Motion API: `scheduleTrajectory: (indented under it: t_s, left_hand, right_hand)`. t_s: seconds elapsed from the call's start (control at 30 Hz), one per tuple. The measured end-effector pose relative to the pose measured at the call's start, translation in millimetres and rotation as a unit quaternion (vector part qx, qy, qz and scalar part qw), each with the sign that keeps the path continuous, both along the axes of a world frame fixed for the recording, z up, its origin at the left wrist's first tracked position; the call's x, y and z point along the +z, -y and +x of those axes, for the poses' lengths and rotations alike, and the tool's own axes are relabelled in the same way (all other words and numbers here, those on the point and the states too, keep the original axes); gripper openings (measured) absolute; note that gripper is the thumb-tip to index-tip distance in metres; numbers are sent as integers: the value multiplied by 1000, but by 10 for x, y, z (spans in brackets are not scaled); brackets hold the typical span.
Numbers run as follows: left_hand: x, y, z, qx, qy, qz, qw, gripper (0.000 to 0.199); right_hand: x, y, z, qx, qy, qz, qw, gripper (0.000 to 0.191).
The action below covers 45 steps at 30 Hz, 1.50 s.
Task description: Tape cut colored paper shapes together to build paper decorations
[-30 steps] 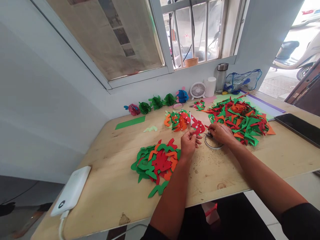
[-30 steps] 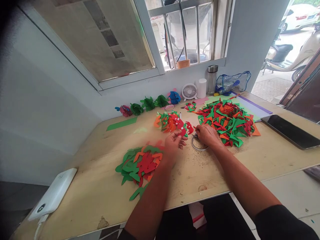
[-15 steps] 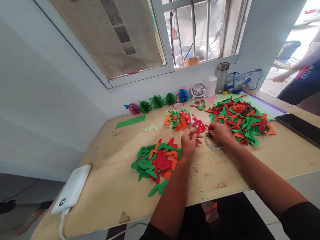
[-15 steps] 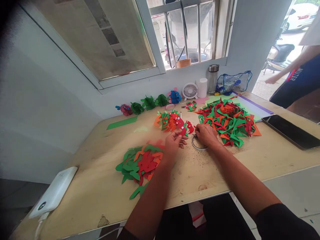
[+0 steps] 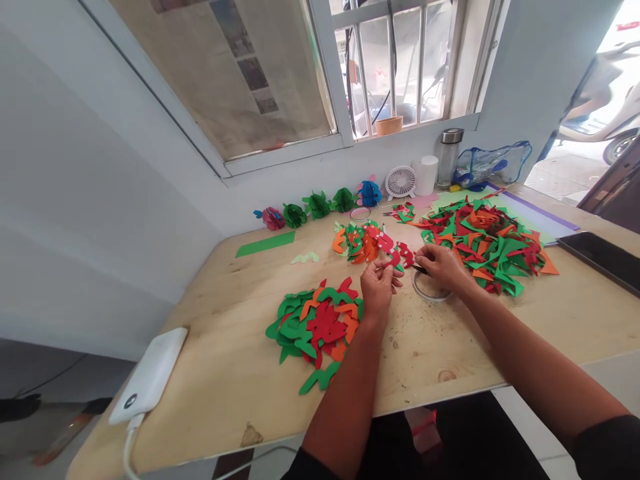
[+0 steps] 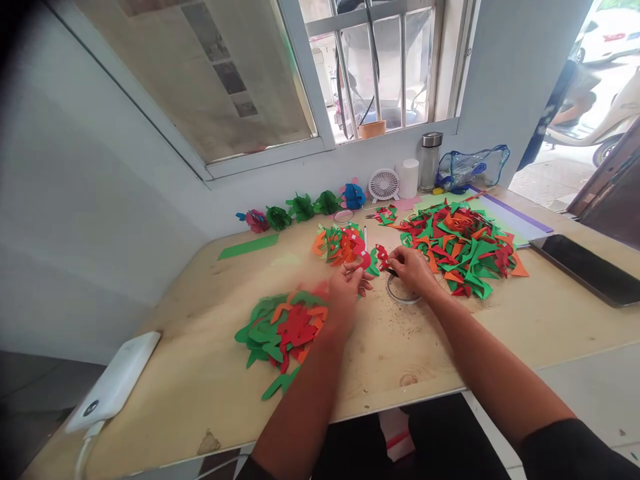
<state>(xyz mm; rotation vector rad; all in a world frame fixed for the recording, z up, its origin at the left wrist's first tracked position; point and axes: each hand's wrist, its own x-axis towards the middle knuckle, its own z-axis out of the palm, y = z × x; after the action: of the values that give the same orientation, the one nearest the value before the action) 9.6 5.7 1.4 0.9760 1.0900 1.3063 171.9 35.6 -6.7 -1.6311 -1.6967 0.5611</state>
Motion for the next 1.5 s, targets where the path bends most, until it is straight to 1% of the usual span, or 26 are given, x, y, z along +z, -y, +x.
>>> scheduleTrajectory:
  t_s: [0.17,0.3,0.4,0.5,0.57,0.7,0.8,0.9,1.03,1.23,1.33,1.4,1.5]
  left_hand:
    - [-23,-11,0,-3,10,9,1000,13]
    - [-21,-13,0,-4,19,4,1000,14]
    - [-17,-9,-3,-7,30,-2,1000,15]
    - [-15,-3,-4,-6,45,-14,999,15]
    - [-12,1,-3,-4,52,-22,998,15]
    - [4,4,-2,3,69,-35,997,21]
    - [25,2,1,10,90,-47,995,24]
    - [40,-3,10,13,99,-54,993,23]
    - [45,-14,23,17,93,-46,994,20]
    - [55,-9,26,16,85,-50,995,20]
    - [61,-4,28,16,90,-53,994,21]
    - [63,-4,31,17,93,-52,994,21]
    - [63,-8,35,22,97,-49,994,22]
  right_hand:
    - [-12,-1,-1,4,13,-6,1000,18]
    - [-47,-24,19,4,3,8,1000,15]
    - [-72,-43,20,-4,-37,16,999,14]
    - [-52,-35,-6,-8,-118,15,993,15]
    - [-1,-4,-39,5,-189,-2,982,18]
    - [151,109,-134,53,-311,-64,947,27]
    - [223,191,-216,89,-370,-87,921,31]
    - [230,238,-291,102,-409,-101,901,32]
    - [207,258,-352,98,-438,-90,889,33]
    - [211,273,-374,94,-439,-81,890,30]
    - [208,278,-395,94,-456,-82,881,31]
    - [197,273,-407,82,-465,-86,878,32]
    - [177,255,-409,53,-456,-72,885,33]
